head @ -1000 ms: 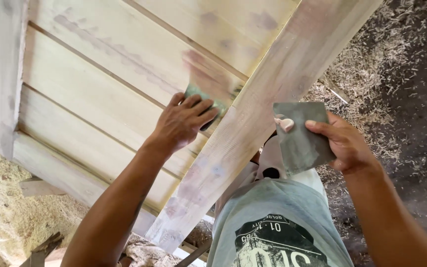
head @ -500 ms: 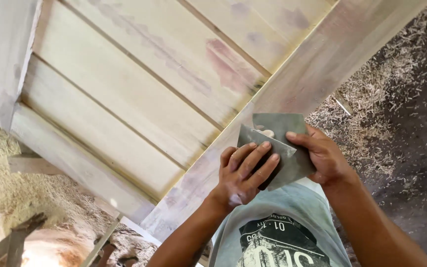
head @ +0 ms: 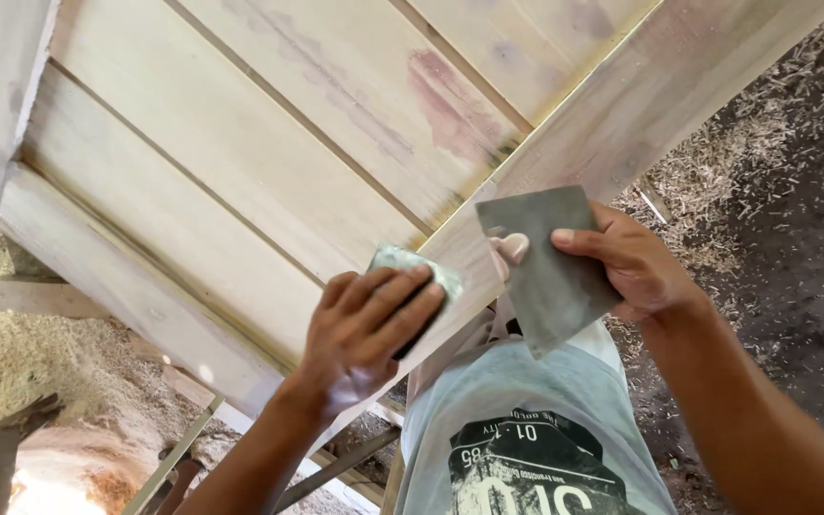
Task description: Sanding and applying wood filler or putty to a wooden door.
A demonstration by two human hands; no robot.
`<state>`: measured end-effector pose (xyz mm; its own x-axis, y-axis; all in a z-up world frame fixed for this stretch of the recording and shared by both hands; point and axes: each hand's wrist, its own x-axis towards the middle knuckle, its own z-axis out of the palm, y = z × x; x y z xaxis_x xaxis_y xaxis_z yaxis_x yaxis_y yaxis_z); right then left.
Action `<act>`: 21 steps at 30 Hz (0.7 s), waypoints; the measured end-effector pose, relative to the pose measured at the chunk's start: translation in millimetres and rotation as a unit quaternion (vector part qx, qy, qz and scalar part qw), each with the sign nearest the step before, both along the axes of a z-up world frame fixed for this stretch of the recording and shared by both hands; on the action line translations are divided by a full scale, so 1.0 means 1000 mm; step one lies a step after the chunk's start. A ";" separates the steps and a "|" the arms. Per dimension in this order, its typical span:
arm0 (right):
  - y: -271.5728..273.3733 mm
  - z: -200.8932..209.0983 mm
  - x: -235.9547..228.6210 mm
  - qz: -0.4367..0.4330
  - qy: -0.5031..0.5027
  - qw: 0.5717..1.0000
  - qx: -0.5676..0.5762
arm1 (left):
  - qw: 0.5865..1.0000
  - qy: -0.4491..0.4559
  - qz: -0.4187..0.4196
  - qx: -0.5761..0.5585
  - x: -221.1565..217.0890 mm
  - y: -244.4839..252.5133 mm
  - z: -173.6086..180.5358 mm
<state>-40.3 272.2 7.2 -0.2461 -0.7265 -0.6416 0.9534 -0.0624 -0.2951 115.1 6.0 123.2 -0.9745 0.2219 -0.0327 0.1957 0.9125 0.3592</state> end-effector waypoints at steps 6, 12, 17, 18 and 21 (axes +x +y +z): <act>-0.013 0.028 -0.021 0.134 0.078 0.987 0.053 | 0.838 -0.341 0.319 0.282 -0.066 -0.022 0.033; -0.009 0.024 -0.015 0.186 0.084 0.977 0.065 | 0.813 -0.310 0.319 0.376 -0.058 -0.021 -0.005; -0.027 0.031 -0.012 0.217 0.084 0.966 0.113 | 0.752 -0.347 0.359 0.431 -0.037 0.011 -0.025; -0.028 0.028 -0.010 0.191 0.071 0.975 0.091 | 0.744 -0.347 0.365 0.439 -0.033 0.017 -0.029; -0.038 0.031 -0.004 0.143 0.031 0.983 0.114 | 0.753 -0.300 0.343 0.474 -0.018 0.036 -0.038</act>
<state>-44.7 234.3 38.2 -0.0966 -0.6108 -0.7859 0.9018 0.2805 -0.3288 96.7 41.6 85.1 -0.7434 -0.1274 -0.6566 -0.6622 0.0019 0.7493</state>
